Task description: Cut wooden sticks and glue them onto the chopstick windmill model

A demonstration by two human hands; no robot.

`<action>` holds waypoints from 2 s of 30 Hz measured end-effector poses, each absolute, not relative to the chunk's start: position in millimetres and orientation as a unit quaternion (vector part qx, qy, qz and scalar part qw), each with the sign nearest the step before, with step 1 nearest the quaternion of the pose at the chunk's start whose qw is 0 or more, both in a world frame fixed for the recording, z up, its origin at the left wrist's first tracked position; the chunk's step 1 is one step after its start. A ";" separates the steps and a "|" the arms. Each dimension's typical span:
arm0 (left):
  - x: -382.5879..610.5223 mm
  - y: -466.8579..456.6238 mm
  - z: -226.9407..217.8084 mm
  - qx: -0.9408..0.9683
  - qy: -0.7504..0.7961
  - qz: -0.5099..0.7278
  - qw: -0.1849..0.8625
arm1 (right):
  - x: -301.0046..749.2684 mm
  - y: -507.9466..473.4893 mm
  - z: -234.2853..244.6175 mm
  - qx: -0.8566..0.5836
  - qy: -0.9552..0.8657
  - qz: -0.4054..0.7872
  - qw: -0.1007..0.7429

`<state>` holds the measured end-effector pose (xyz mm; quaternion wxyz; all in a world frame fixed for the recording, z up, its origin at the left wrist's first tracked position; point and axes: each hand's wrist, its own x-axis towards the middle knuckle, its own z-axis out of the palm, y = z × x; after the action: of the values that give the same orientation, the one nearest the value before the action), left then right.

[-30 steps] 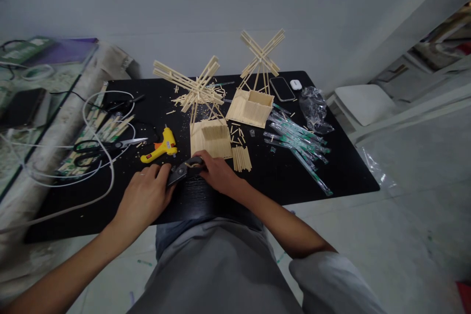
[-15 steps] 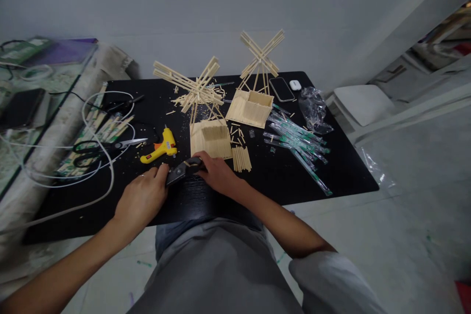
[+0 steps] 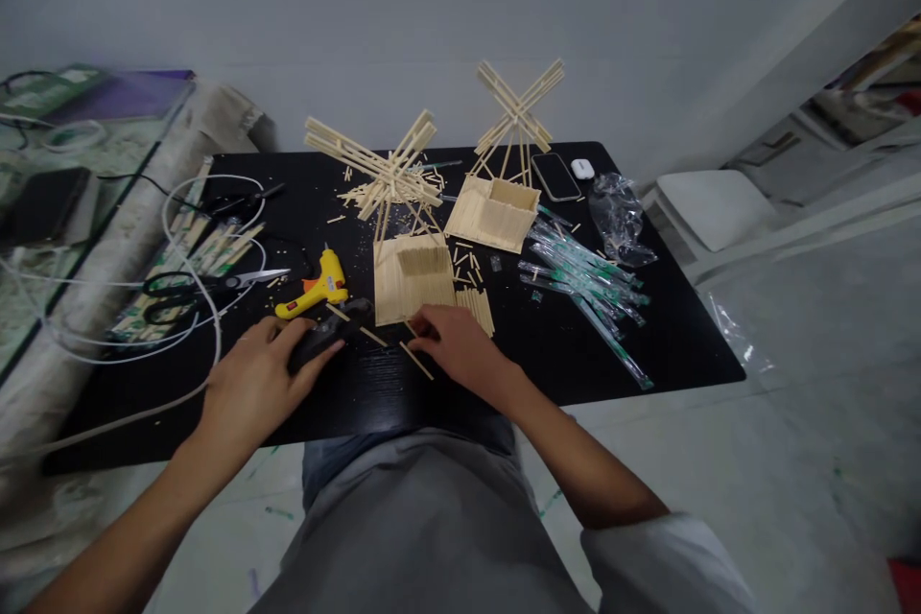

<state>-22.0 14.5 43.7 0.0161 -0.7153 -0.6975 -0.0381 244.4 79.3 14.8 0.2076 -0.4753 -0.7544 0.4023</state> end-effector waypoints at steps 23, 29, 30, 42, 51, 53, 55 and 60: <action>-4.7 9.6 38.7 -0.753 -0.595 -0.079 -0.270 | 254.6 63.9 40.7 -0.260 -0.603 0.729 0.191; -1.0 10.3 35.6 -0.748 -0.610 -0.055 -0.258 | 251.4 61.4 29.8 -0.312 -0.586 0.715 0.218; -0.6 10.3 34.5 -0.746 -0.614 -0.050 -0.252 | 251.2 60.8 28.7 -0.314 -0.586 0.715 0.218; -10.8 4.2 28.9 -0.640 -0.649 -0.180 -0.370 | 301.1 97.8 33.4 -0.467 -0.618 0.560 0.293; 10.9 -2.5 0.2 -0.370 -0.574 -0.445 -0.579 | 325.0 148.7 6.6 -0.562 -0.624 0.400 0.367; 13.9 -2.2 -2.0 -0.335 -0.559 -0.454 -0.607 | 325.6 149.5 3.7 -0.562 -0.617 0.401 0.377; 14.2 -2.3 -4.4 -0.314 -0.547 -0.461 -0.624 | 327.6 150.0 0.7 -0.561 -0.607 0.409 0.386; 12.2 -2.6 -10.3 -0.293 -0.516 -0.496 -0.633 | 333.9 154.5 -9.9 -0.555 -0.573 0.434 0.418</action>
<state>12.2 -2.6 -10.3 -0.6334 -0.2933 -0.5161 -0.4965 333.9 154.5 -9.9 0.4183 -0.5554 -0.5725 0.4345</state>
